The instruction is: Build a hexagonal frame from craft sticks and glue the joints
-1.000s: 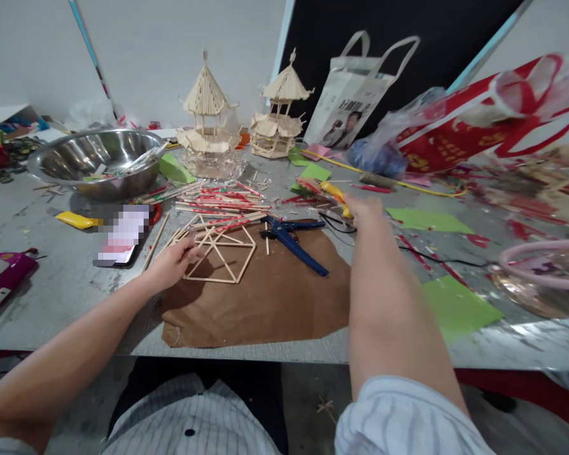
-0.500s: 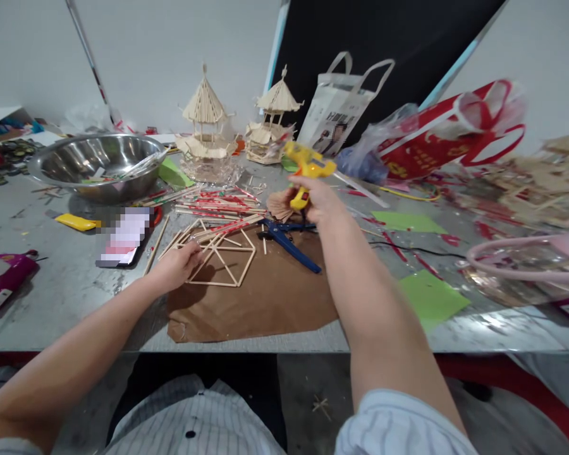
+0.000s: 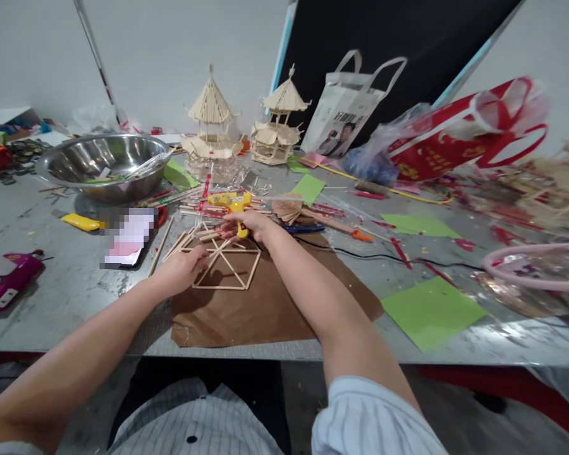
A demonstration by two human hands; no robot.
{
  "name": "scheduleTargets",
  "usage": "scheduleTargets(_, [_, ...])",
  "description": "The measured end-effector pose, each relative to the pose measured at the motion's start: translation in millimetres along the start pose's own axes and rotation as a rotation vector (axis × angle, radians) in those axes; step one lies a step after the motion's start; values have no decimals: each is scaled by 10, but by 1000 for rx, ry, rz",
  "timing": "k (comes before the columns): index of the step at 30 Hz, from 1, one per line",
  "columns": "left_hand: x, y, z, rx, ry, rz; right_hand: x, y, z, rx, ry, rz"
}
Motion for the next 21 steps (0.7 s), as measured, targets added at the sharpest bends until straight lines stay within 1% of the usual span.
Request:
scheduleTargets(2, [0,2,-1,1,15,-31,-26,42,71,4,-49,60])
scheduleTargets(4, [-2,0,-1,6,27,-49,-47,68,156,48,-108,116])
scheduleTargets(6, [-5,-1,-1,6,35,-48,-58,77,246,130,-161,141])
scheduleTargets(9, [-12,3,0,5,43,-44,-77,53,349,281,-239,118])
scheduleTargets(12, [-18,15,4,15,51,-49,-107,0,356,379,-299,97])
scheduleTargets(15, [-36,23,14,33,29,-64,-155,-48,239,402,-341,44])
scheduleTargets(17, [-69,-2,25,93,-13,-107,-193,-53,107,376,-372,-24])
scheduleTargets(18, [-87,-28,30,148,-26,-151,-209,-47,31,362,-387,-48])
scheduleTargets(21, [-135,-137,33,379,4,-338,-223,1,-205,313,-429,-68])
Point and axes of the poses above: each hand's wrist, its own z-axis towards the middle knuckle, its own y-axis out of the palm, x = y × z, the point moved 4 cm from there along z, towards the middle knuckle, and after that the axes turned 2 degrees about -z, right-handed, at the moved point
